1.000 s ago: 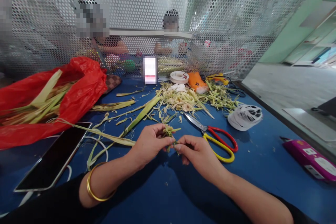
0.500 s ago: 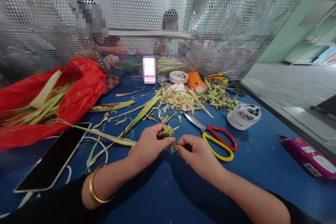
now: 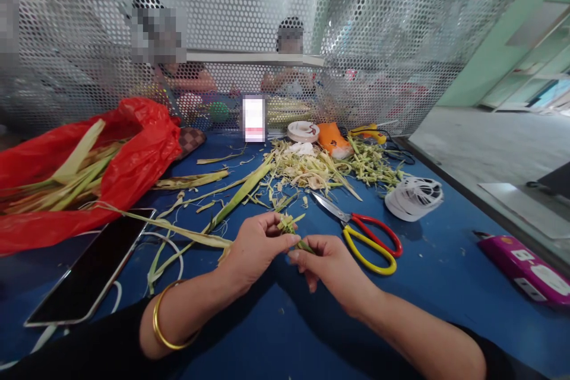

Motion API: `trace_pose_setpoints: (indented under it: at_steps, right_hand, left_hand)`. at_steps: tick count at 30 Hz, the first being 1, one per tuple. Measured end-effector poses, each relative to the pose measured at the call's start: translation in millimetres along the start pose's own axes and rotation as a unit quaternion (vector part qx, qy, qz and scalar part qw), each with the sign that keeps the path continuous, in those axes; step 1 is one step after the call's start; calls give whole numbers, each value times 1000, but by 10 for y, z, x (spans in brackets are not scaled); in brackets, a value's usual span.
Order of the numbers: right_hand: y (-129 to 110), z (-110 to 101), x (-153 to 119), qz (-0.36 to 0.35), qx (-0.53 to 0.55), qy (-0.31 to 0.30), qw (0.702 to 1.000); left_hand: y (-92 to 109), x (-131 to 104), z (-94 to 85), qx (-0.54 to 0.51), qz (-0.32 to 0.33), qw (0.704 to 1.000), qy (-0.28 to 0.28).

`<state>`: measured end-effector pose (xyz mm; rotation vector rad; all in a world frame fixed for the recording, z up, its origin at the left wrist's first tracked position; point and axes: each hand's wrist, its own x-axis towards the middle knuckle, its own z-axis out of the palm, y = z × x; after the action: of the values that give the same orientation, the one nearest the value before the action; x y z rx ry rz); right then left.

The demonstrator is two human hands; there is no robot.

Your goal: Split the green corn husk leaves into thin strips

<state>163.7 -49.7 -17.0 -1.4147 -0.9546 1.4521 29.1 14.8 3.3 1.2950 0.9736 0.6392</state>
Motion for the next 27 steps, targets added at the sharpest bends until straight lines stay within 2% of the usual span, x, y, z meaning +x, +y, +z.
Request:
trace_pose_setpoints:
  at_steps: [6,10,14,19,22,25,27]
  right_hand:
    - [-17,-72,7,34,-1,-55,998]
    - [-41,-91,14,16,-28,-23,999]
    - [-25,-116,25,13,-30,-38,999]
    - [-46,-139,-14,51,-62,-67,995]
    - [-78,-153,-30,-2,-95,-21,995]
    - [-102,-183,3,-98,-85,65,989]
    - [-112,-204,36,-110,-36,89,989]
  left_hand:
    - [31,16,-23,13,-15,1000,-2]
    - [-8,62,-63,12,-2,1000,-6]
    - [-56,74,-55,20,23,999,19]
    - [-18,86,-79,28,20,997,72]
    - [43,104,-124,9,3,997,80]
    - [65,102,-134,10,-27,1000,7]
    - [46,88,-119,28,-36,998,-34]
